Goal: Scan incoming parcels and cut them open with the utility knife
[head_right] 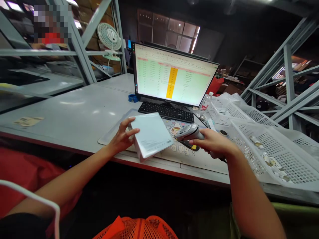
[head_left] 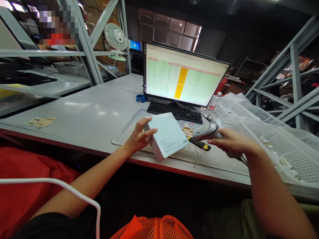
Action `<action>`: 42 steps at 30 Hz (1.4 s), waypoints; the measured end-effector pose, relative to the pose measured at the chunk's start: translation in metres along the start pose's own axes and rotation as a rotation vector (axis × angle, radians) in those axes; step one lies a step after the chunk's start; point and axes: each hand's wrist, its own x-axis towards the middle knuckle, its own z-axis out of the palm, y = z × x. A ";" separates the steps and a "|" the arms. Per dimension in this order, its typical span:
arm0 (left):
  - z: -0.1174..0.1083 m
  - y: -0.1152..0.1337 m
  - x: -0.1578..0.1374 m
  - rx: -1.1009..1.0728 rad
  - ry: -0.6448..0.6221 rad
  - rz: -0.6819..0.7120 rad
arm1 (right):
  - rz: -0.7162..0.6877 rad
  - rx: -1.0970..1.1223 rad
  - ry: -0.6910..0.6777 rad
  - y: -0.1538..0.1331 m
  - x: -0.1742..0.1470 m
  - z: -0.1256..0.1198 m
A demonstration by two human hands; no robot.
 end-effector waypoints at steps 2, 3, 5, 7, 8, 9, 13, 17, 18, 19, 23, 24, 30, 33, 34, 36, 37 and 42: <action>-0.002 0.000 -0.008 -0.067 0.012 -0.143 | 0.003 -0.144 -0.042 0.014 0.022 0.019; -0.002 0.000 -0.013 -0.097 0.018 -0.239 | 0.033 -0.254 -0.029 0.022 0.035 0.030; -0.001 -0.001 -0.021 -0.158 0.047 -0.467 | 0.120 -0.449 0.095 0.039 0.059 0.054; 0.001 -0.003 -0.027 -0.261 0.082 -0.712 | 0.214 -0.560 0.177 0.056 0.077 0.078; 0.001 -0.005 -0.029 -0.327 0.092 -0.820 | 0.248 -0.579 0.190 0.063 0.083 0.087; 0.002 -0.006 -0.029 -0.394 0.092 -0.910 | 0.274 -0.586 0.193 0.070 0.087 0.094; 0.001 -0.007 -0.025 -0.532 0.025 -1.055 | 0.358 -0.611 0.168 0.080 0.099 0.094; 0.001 -0.005 -0.020 -0.462 -0.037 -1.009 | 0.304 -0.598 0.313 0.063 0.128 0.073; 0.001 -0.005 -0.020 -0.441 -0.049 -0.999 | 0.235 -0.580 0.362 0.055 0.140 0.072; 0.002 -0.005 -0.020 -0.416 -0.056 -0.994 | 0.155 -0.559 0.389 0.047 0.152 0.075; 0.003 -0.008 -0.021 -0.324 -0.076 -0.981 | -0.013 -0.502 0.220 0.022 0.200 0.109; 0.003 -0.009 -0.021 -0.313 -0.079 -0.980 | -0.016 -0.496 0.193 0.020 0.208 0.119; 0.005 -0.010 -0.026 -0.361 -0.069 -0.999 | -0.011 -0.445 0.182 0.021 0.224 0.151; 0.005 -0.009 -0.027 -0.369 -0.057 -0.992 | -0.014 -0.386 0.157 0.013 0.224 0.147; 0.005 -0.009 -0.026 -0.368 -0.054 -0.985 | -0.025 -0.363 0.166 0.007 0.221 0.143; 0.005 -0.008 -0.027 -0.373 -0.050 -0.968 | -0.098 -0.301 0.182 -0.013 0.206 0.130; 0.005 -0.009 -0.027 -0.375 -0.052 -0.960 | -0.195 -0.227 0.159 -0.025 0.193 0.123; 0.006 -0.012 -0.033 -0.331 -0.071 -0.833 | -0.788 -0.025 -0.124 -0.076 0.080 0.124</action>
